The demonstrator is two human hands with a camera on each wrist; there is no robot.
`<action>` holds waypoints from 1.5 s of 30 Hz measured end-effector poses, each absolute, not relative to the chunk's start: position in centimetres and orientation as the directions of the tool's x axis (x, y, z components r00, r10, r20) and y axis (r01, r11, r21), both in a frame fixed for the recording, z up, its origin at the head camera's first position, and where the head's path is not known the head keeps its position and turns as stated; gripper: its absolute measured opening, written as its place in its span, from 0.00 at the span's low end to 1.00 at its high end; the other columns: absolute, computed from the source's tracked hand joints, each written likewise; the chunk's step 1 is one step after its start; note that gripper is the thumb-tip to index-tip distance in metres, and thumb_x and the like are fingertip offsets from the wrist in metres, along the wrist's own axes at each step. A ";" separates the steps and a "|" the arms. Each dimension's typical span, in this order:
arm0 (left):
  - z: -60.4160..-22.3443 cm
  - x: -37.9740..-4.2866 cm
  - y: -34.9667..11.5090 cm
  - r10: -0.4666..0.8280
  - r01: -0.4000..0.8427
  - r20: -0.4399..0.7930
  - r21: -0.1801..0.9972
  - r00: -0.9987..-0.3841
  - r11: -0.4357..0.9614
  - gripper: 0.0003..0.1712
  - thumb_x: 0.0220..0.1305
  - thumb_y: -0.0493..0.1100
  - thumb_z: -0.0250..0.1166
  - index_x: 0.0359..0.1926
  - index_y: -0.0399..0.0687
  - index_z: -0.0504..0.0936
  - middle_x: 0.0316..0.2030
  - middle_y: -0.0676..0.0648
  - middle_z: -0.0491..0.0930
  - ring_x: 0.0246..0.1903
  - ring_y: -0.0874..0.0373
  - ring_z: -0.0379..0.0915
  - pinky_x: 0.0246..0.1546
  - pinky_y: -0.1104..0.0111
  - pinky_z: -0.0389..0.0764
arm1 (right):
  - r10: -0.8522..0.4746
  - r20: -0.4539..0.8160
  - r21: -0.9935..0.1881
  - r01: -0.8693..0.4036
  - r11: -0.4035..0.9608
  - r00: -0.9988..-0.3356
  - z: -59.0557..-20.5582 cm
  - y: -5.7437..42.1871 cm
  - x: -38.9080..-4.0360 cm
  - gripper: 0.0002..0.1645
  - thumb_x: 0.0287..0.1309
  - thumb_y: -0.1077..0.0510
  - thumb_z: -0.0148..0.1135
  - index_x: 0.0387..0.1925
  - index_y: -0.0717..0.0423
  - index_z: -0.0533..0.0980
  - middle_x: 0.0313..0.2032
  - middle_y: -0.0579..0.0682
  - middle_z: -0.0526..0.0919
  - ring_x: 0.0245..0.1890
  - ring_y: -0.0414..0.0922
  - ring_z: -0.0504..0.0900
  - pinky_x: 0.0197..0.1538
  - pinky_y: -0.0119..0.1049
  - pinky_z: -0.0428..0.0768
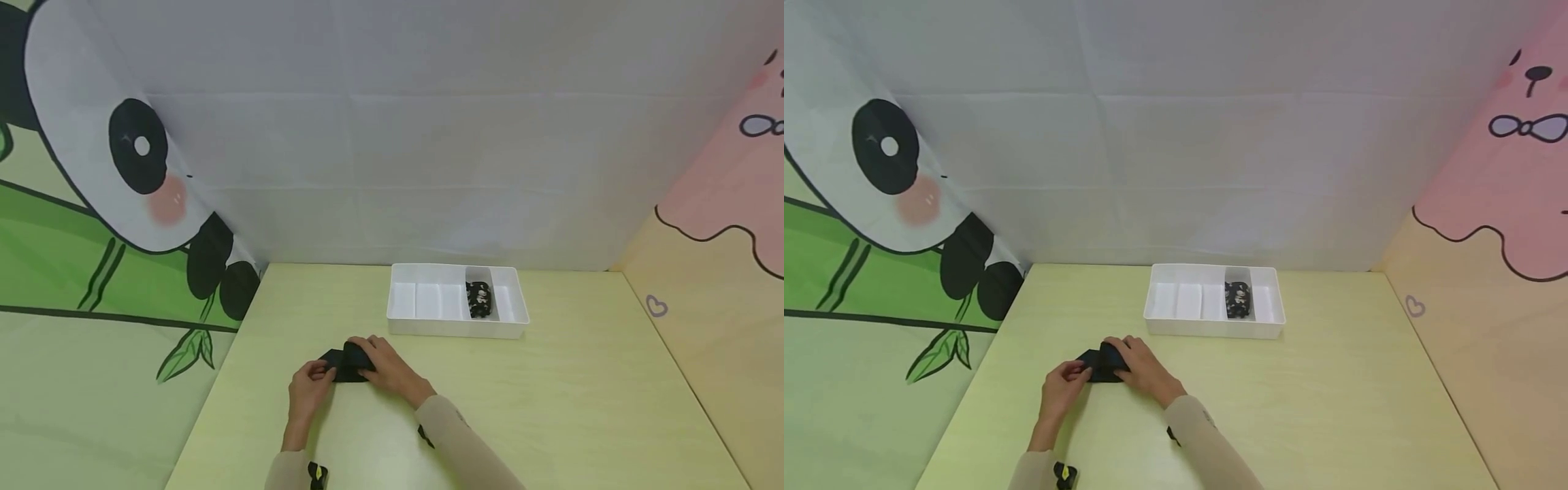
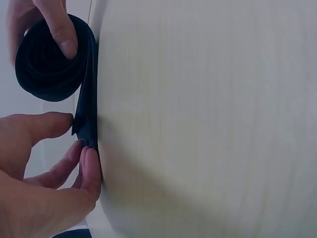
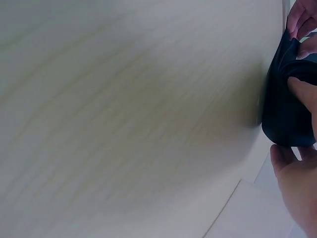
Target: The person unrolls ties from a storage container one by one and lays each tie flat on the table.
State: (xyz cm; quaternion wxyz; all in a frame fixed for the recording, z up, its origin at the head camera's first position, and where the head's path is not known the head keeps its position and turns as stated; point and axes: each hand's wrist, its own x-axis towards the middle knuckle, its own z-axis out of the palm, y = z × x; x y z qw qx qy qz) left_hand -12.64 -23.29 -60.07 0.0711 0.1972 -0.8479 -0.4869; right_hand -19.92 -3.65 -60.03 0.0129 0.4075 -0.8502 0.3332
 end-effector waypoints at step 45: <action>-60.2 -13.2 -22.1 -0.369 -0.171 0.066 0.802 -0.927 0.572 0.06 0.62 0.34 0.72 0.32 0.33 0.86 0.35 0.38 0.80 0.31 0.56 0.72 0.33 0.66 0.73 | -0.620 0.133 -0.659 -0.537 0.528 -0.773 -59.9 2.3 -20.2 0.46 0.56 0.60 0.77 0.73 0.55 0.64 0.67 0.57 0.72 0.67 0.53 0.71 0.68 0.48 0.70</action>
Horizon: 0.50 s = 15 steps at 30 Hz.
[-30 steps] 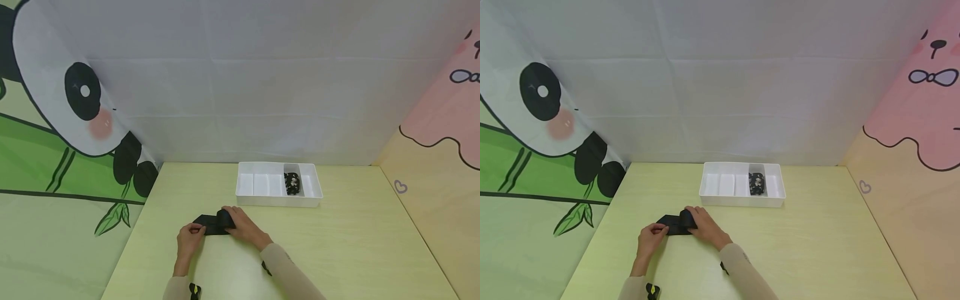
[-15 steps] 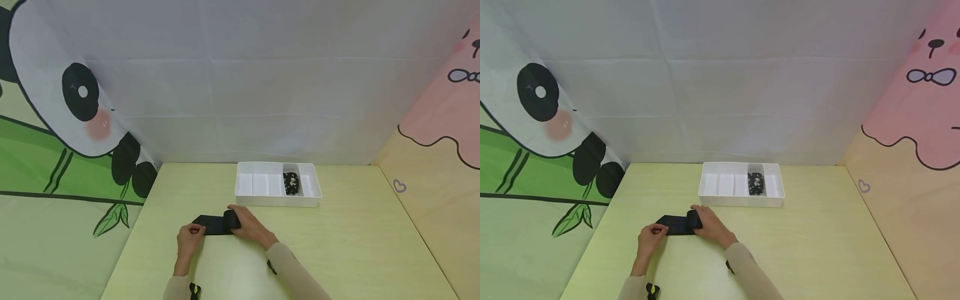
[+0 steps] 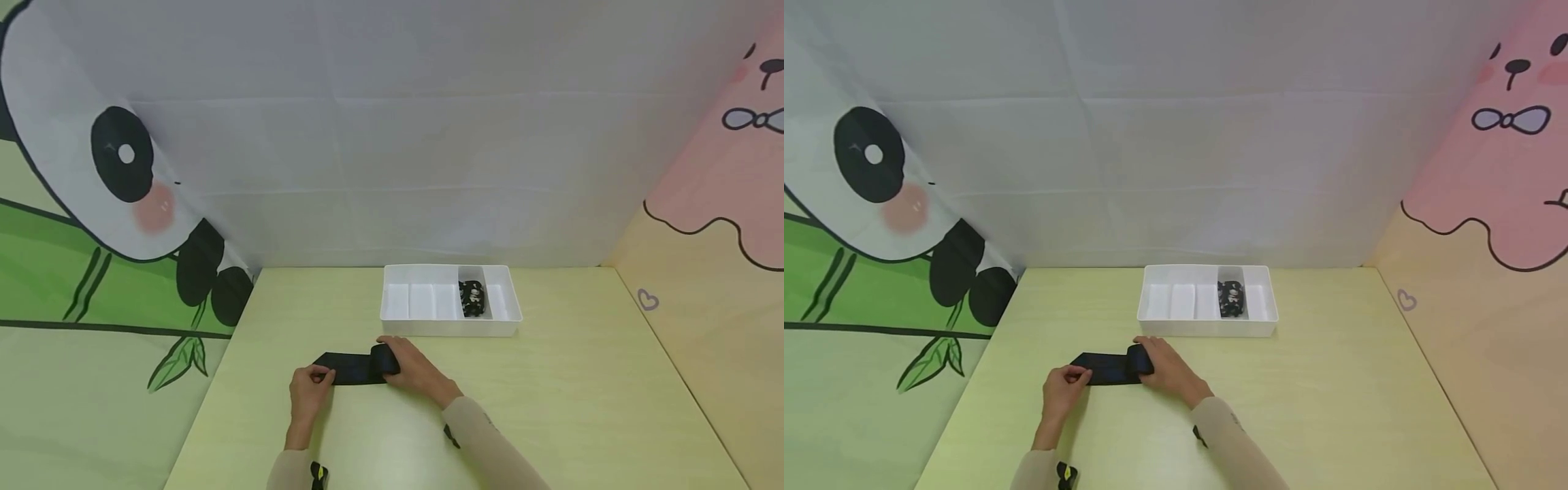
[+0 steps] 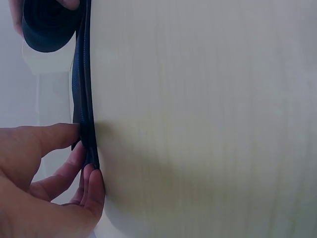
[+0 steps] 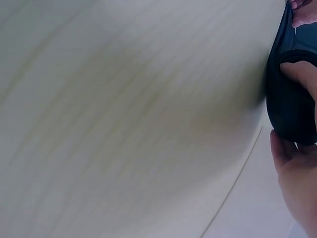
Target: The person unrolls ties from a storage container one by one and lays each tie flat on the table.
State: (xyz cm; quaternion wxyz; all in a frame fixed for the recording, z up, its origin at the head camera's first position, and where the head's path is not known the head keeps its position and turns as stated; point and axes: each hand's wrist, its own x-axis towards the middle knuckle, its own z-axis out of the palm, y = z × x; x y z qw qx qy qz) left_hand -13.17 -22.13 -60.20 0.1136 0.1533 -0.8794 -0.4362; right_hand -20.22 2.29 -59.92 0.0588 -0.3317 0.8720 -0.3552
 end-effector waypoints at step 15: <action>-60.4 -13.5 -21.9 -0.363 -0.151 0.089 0.801 -0.927 0.580 0.08 0.62 0.34 0.73 0.34 0.32 0.84 0.36 0.37 0.75 0.35 0.48 0.72 0.36 0.62 0.72 | -0.626 0.140 -0.656 -0.545 0.522 -0.767 -59.6 4.6 -20.5 0.42 0.58 0.60 0.75 0.71 0.57 0.67 0.67 0.57 0.73 0.68 0.53 0.71 0.69 0.48 0.69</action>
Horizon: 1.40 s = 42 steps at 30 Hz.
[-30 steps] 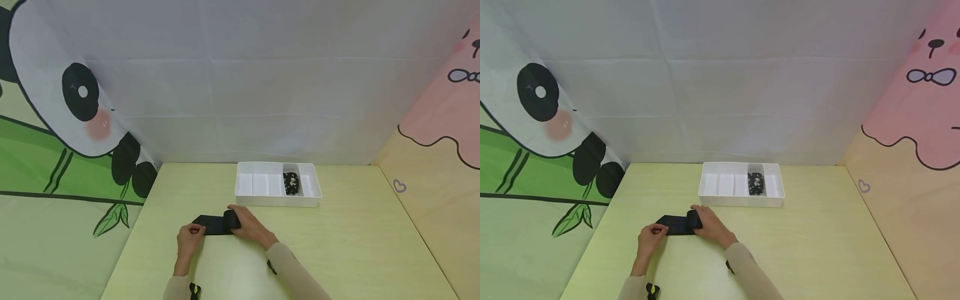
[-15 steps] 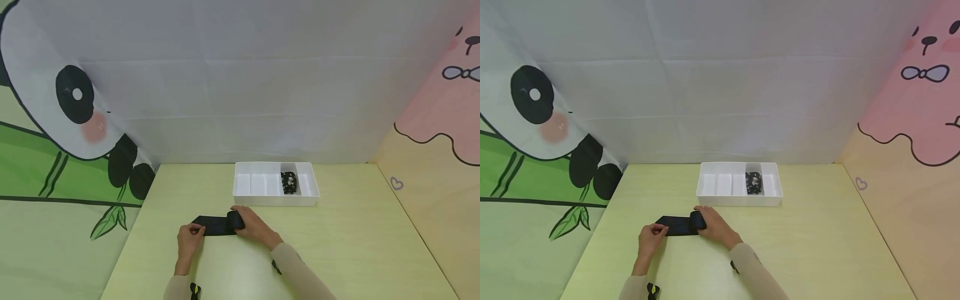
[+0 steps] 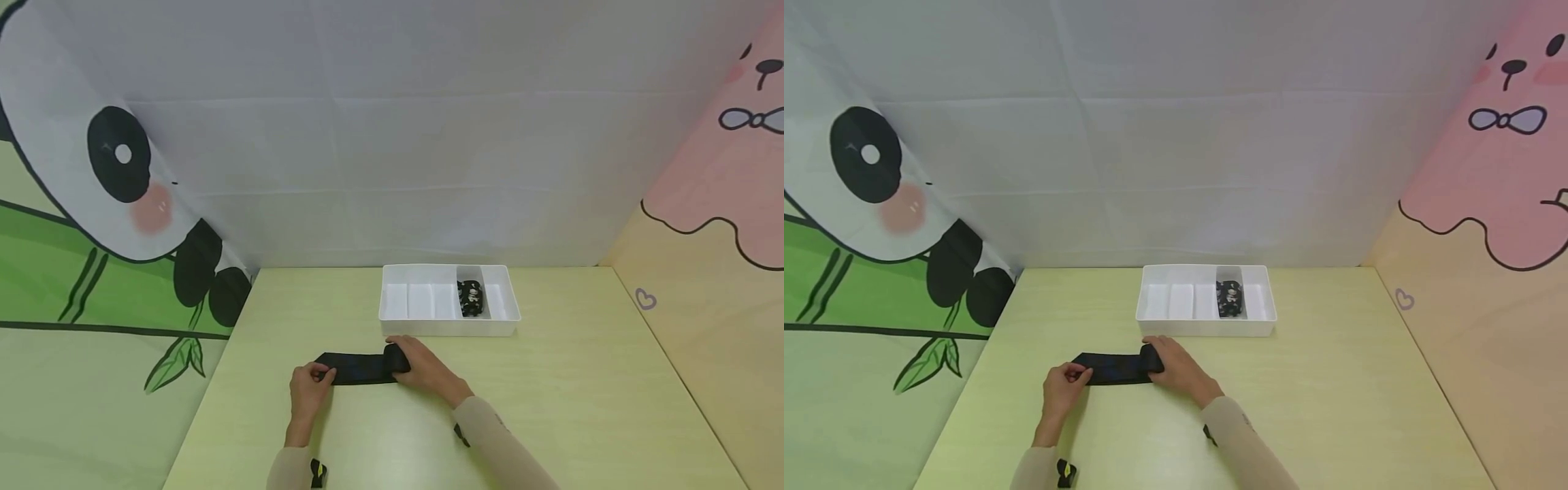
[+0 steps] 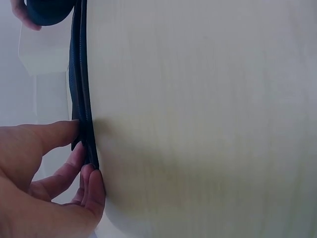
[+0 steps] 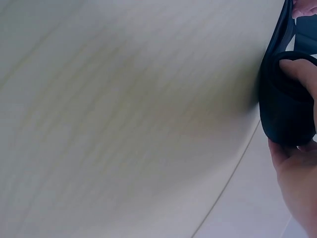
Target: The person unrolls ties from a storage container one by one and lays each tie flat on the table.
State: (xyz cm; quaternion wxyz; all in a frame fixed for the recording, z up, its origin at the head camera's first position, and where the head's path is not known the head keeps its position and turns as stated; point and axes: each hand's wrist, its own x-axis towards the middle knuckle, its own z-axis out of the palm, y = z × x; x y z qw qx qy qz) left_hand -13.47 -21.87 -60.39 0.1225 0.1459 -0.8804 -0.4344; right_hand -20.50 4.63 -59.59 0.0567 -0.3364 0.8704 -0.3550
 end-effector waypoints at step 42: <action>-60.5 -15.2 -22.1 -0.271 -0.168 -0.021 0.829 -0.962 0.534 0.07 0.65 0.32 0.70 0.41 0.30 0.83 0.32 0.43 0.79 0.32 0.58 0.72 0.34 0.71 0.74 | -0.622 0.155 -0.670 -0.544 0.505 -0.768 -60.0 9.6 -20.7 0.39 0.58 0.62 0.75 0.69 0.57 0.68 0.64 0.56 0.76 0.64 0.53 0.74 0.66 0.52 0.72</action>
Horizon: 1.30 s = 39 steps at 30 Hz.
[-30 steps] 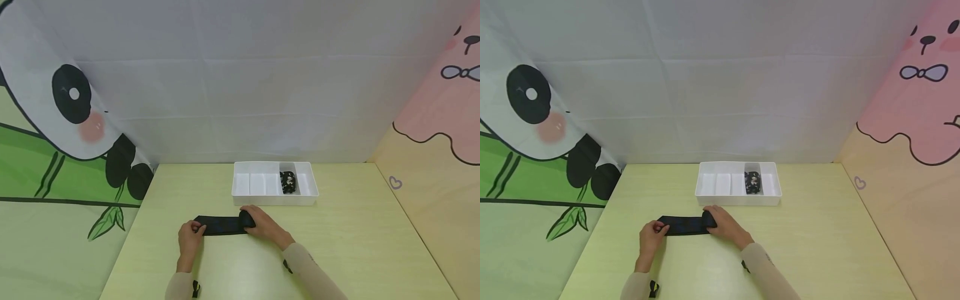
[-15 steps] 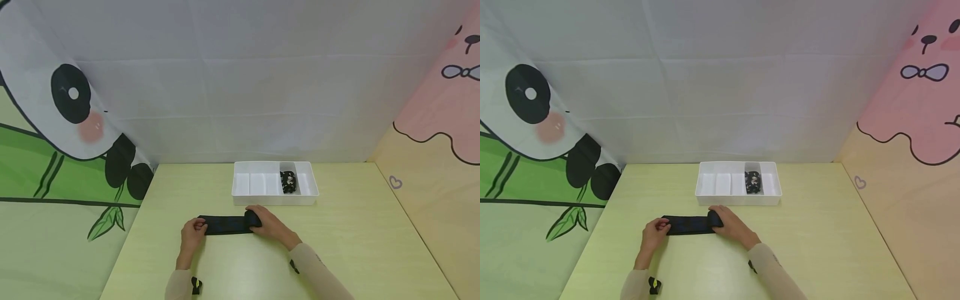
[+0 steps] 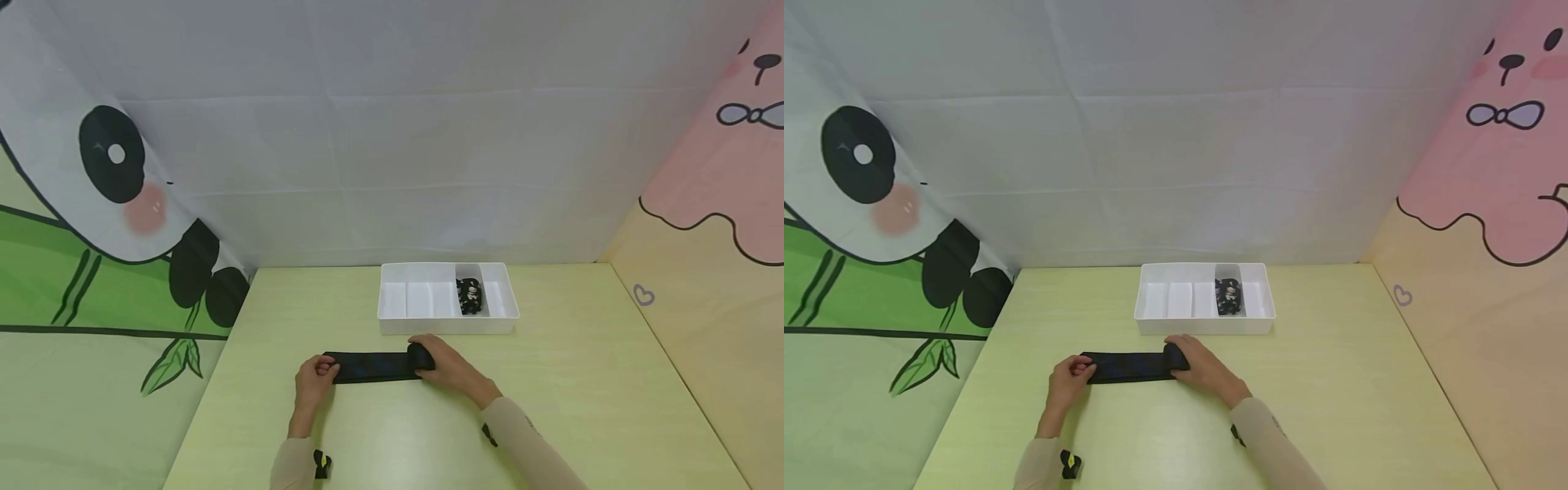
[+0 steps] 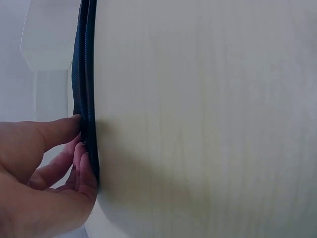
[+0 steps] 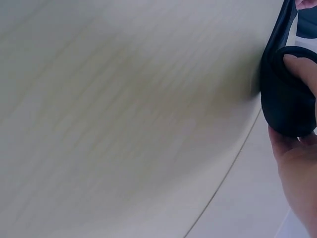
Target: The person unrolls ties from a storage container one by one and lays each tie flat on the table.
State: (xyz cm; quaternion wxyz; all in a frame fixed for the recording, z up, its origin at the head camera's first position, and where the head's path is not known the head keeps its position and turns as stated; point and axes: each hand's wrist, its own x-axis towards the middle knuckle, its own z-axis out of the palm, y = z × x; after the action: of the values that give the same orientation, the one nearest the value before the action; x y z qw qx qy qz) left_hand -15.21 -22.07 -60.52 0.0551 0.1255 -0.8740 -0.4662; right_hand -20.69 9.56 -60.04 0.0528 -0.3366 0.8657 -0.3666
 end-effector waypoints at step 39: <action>-60.4 -15.1 -21.5 -0.305 -0.178 -0.003 0.818 -0.952 0.547 0.12 0.63 0.35 0.73 0.41 0.31 0.81 0.33 0.41 0.78 0.32 0.56 0.70 0.36 0.67 0.73 | -0.607 0.153 -0.645 -0.544 0.536 -0.780 -60.1 13.9 -20.4 0.38 0.58 0.60 0.76 0.68 0.57 0.71 0.57 0.52 0.78 0.57 0.50 0.77 0.64 0.51 0.74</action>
State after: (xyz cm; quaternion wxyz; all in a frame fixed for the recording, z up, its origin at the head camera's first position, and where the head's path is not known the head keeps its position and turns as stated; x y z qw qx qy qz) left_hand -15.13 -21.45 -60.40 0.0696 0.1375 -0.8769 -0.4554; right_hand -20.37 13.94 -60.15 0.0449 -0.3288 0.8753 -0.3516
